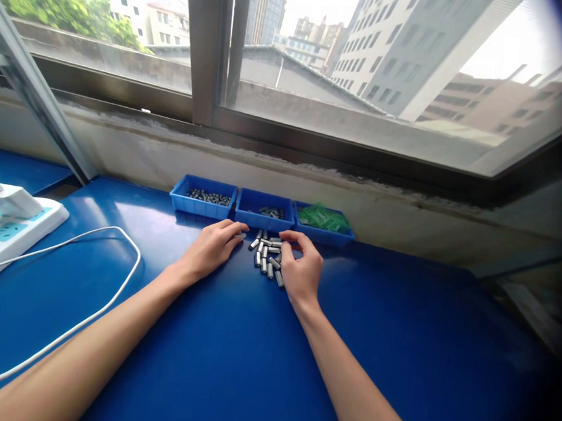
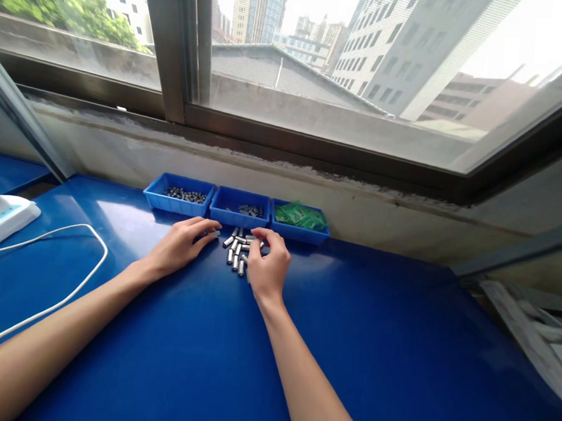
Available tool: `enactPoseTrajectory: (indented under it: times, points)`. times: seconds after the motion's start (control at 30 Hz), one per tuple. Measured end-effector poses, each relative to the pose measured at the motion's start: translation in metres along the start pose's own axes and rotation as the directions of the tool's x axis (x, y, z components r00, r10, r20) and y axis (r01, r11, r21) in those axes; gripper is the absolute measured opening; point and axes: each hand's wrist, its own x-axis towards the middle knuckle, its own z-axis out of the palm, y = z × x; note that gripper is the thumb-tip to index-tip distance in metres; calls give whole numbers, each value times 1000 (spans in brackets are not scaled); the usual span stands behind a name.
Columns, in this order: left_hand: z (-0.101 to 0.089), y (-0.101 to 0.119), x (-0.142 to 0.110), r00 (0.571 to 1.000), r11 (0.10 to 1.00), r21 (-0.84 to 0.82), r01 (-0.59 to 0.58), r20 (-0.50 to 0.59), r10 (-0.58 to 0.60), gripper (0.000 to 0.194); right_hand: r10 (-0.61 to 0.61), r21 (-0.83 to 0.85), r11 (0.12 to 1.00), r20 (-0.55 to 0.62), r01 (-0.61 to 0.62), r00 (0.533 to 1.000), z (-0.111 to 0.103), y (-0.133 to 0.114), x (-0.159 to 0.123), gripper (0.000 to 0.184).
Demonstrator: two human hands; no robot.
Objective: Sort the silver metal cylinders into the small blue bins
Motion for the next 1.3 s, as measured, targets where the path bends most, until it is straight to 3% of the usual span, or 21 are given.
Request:
enactPoseTrajectory:
  times: [0.07,0.17,0.3,0.37,0.5,0.63,0.87,0.93,1.0,1.1,1.2,1.3]
  points:
    - [1,7,0,987,966,-226,123,-71,-142,25,1,33,999,-37,0,999,0,-1,0,22]
    - [3,14,-1,936,818,-489,302,-9,-351,40,17,110,994,-45,-12,999,0,-3,0,22]
    - [7,9,-2,893,678,-638,366,37,-448,47,27,167,986,18,-29,999,1,-4,0,21]
    - [8,6,-2,886,647,-665,373,48,-461,48,16,150,988,48,-23,999,1,-6,0,21]
    - [6,9,-2,897,673,-640,372,62,-437,45,-73,130,990,156,53,985,0,-14,-2,21]
    - [3,15,-3,926,712,-613,343,91,-367,44,-185,175,976,327,133,927,0,-20,-3,23]
    - [1,18,-4,935,707,-619,342,152,-320,48,-108,258,966,418,-4,902,4,-11,-1,22]
    - [3,20,-5,945,751,-580,315,121,-303,46,-94,278,960,423,-30,901,5,-10,1,22]
    - [6,21,-5,962,857,-462,229,-29,-272,38,-68,279,959,370,-41,927,7,-10,5,23]
    - [10,19,-6,955,989,-126,77,-276,-109,32,-20,223,975,169,-18,985,9,-11,14,25]
    - [14,12,-6,963,991,134,16,-267,20,41,27,146,989,-31,-22,999,10,-11,23,28]
    - [17,5,-4,975,963,269,16,-216,44,43,103,136,987,-126,-85,987,13,-8,27,31]
